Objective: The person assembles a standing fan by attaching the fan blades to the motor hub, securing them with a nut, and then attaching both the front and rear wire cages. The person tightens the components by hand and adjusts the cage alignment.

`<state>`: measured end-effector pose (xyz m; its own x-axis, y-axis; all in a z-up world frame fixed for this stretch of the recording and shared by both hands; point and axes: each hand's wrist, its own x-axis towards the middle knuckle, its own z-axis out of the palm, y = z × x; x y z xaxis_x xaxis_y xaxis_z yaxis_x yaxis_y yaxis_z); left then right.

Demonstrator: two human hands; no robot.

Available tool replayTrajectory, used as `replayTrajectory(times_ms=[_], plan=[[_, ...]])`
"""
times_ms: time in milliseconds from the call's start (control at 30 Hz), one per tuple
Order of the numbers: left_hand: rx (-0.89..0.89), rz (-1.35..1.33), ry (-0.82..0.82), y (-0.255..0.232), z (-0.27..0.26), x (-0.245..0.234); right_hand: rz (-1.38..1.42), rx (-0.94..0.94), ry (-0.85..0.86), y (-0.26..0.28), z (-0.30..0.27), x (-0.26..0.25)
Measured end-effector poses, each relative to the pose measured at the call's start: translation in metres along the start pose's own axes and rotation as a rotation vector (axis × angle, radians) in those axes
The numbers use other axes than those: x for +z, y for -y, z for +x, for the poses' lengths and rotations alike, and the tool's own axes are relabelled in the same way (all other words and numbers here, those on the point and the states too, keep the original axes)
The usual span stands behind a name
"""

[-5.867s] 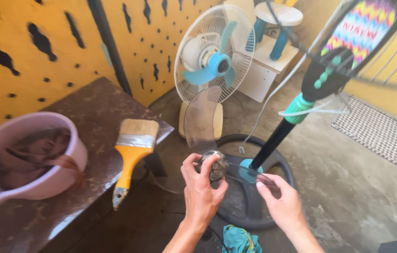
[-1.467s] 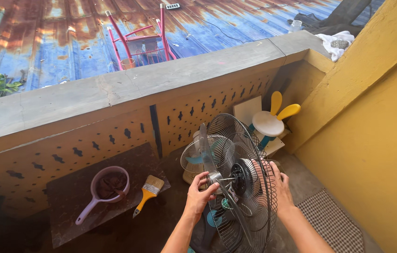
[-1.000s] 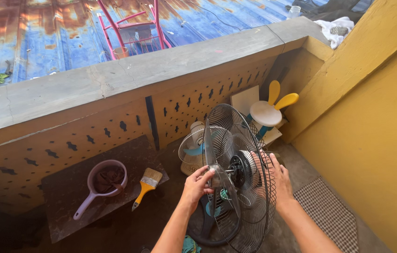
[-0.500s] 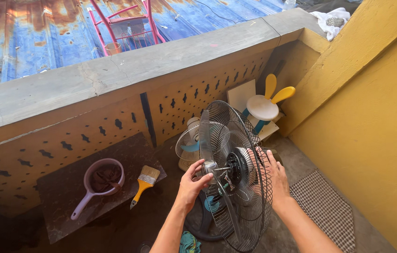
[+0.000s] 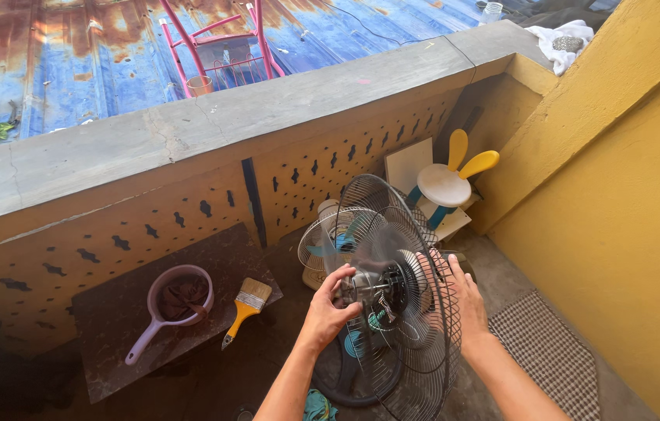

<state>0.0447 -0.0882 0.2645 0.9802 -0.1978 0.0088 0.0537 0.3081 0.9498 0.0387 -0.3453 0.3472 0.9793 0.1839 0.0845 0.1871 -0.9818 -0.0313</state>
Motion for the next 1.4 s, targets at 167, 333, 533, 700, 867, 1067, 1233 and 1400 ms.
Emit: replayTrajectory(times_ms=[167, 333, 533, 700, 867, 1067, 1233, 1400], plan=[[-0.285, -0.088, -0.065, -0.004, 0.0, 0.002, 0.035, 0.049, 0.033, 0.001, 0.0, -0.006], [-0.274, -0.047, -0.104, -0.009, -0.009, 0.009, 0.024, 0.078, 0.084, 0.002, -0.001, -0.008], [-0.013, 0.1, -0.19, -0.012, -0.027, -0.005, -0.005, -0.069, -0.057, 0.0, -0.002, -0.01], [-0.198, -0.449, -0.064, -0.016, -0.035, -0.034, 0.05, 0.052, 0.041, 0.004, -0.003, -0.009], [-0.196, -0.538, 0.028, -0.017, -0.032, -0.026, 0.013, 0.013, -0.007, 0.006, -0.004, -0.007], [-0.202, -0.449, 0.008, -0.014, -0.026, -0.022, 0.054, 0.041, 0.02, 0.008, -0.008, -0.007], [-0.186, -0.427, -0.013, -0.005, -0.022, -0.023, 0.053, 0.088, 0.079, 0.012, -0.005, -0.011], [-0.167, -0.372, -0.018, -0.004, -0.02, -0.02, 0.057, 0.048, 0.059, 0.013, -0.007, -0.014]])
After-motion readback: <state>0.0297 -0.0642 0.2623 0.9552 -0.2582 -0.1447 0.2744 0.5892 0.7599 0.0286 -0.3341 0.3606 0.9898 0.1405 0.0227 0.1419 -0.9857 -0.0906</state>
